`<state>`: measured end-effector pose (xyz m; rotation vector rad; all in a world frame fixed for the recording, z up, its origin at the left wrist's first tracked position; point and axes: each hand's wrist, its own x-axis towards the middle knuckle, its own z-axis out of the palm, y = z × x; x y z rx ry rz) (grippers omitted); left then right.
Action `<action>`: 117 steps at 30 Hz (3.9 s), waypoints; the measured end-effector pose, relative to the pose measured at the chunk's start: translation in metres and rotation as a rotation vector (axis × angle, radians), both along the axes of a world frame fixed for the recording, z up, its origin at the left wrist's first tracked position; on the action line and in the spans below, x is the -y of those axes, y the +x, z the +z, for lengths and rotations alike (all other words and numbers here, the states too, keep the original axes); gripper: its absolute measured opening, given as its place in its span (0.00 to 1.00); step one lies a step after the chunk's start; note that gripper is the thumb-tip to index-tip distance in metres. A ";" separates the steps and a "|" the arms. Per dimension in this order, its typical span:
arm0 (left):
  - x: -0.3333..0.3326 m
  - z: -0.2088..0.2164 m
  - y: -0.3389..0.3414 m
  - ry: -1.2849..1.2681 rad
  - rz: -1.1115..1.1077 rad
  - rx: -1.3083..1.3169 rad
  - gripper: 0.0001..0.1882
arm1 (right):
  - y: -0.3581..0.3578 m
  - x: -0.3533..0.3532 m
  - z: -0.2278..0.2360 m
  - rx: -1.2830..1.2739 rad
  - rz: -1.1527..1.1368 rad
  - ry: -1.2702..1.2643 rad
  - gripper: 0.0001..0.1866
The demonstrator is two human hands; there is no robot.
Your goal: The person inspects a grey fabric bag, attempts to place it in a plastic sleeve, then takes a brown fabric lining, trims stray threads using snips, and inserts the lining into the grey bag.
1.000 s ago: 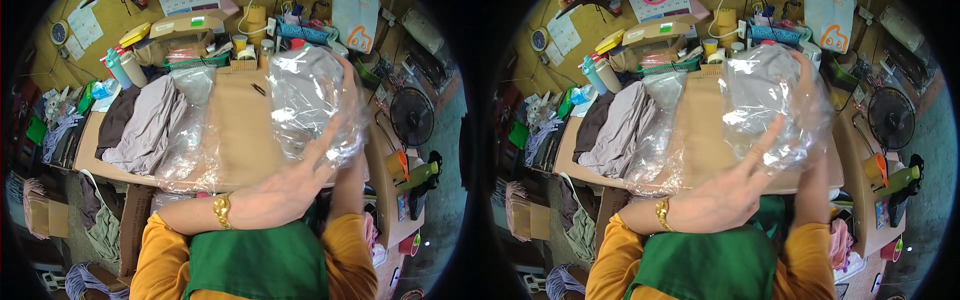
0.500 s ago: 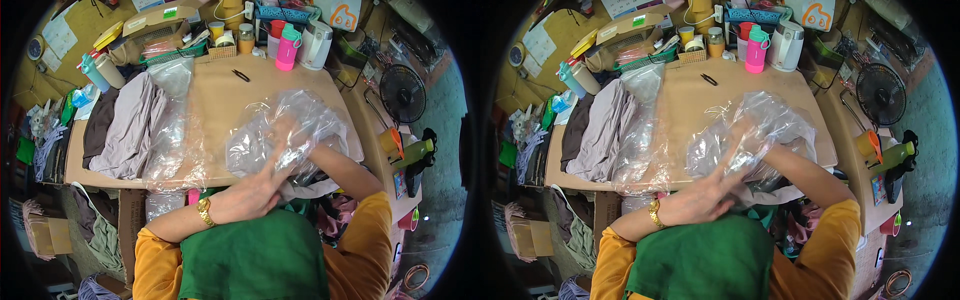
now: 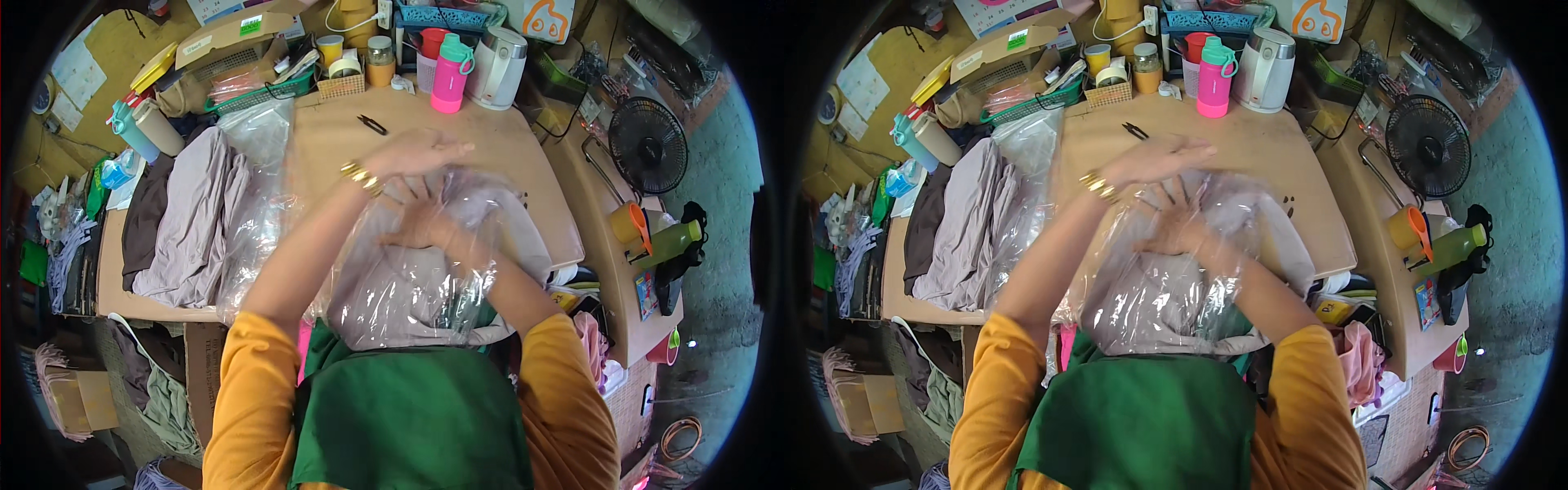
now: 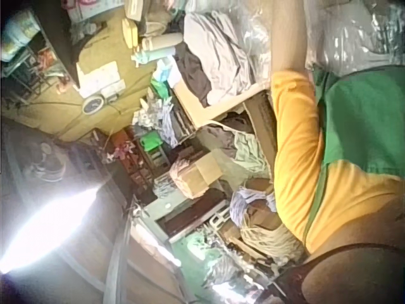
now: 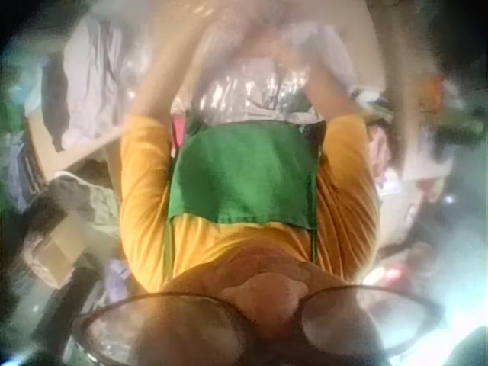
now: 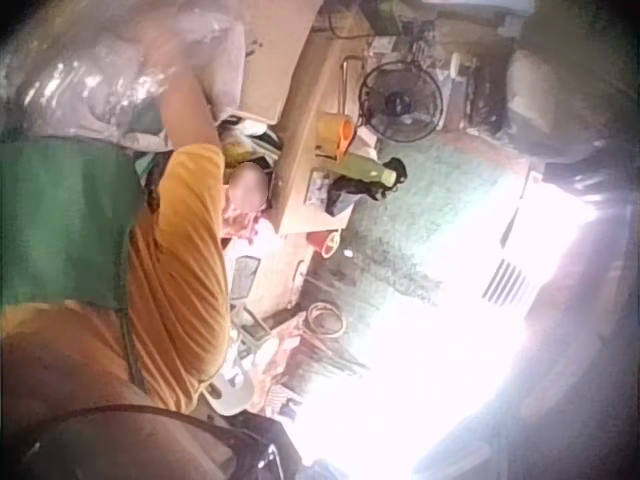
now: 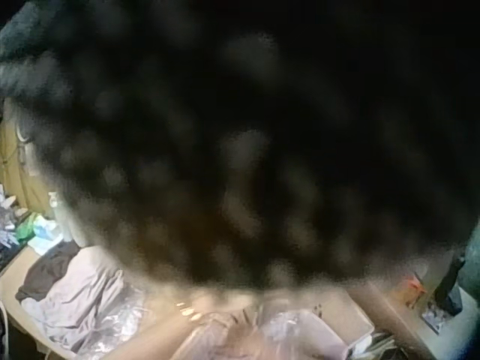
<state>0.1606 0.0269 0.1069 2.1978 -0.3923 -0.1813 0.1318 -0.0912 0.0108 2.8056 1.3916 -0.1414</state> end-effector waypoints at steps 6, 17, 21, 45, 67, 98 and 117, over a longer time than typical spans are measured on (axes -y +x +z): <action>0.082 -0.093 0.071 0.121 -0.189 0.240 0.21 | 0.028 0.006 -0.054 0.390 0.106 0.166 0.45; 0.172 0.032 -0.106 0.041 -0.363 0.677 0.22 | 0.110 0.067 -0.024 -0.012 -0.683 0.241 0.46; 0.056 -0.008 -0.149 -0.100 0.323 0.476 0.38 | 0.076 0.074 -0.013 -0.138 -0.585 0.213 0.41; -0.044 -0.120 -0.171 -1.297 0.740 -0.585 0.29 | 0.055 0.031 -0.012 -0.278 -0.268 0.449 0.43; -0.065 -0.096 -0.151 -1.452 0.849 -0.569 0.27 | -0.047 0.075 0.020 -0.149 0.215 0.038 0.37; -0.129 -0.095 -0.297 -0.823 1.164 -0.070 0.12 | 0.040 0.146 0.086 -0.656 -0.710 1.242 0.16; -0.259 -0.135 -0.030 0.626 1.188 -0.022 0.41 | 0.166 0.025 -0.034 0.209 -0.885 0.551 0.37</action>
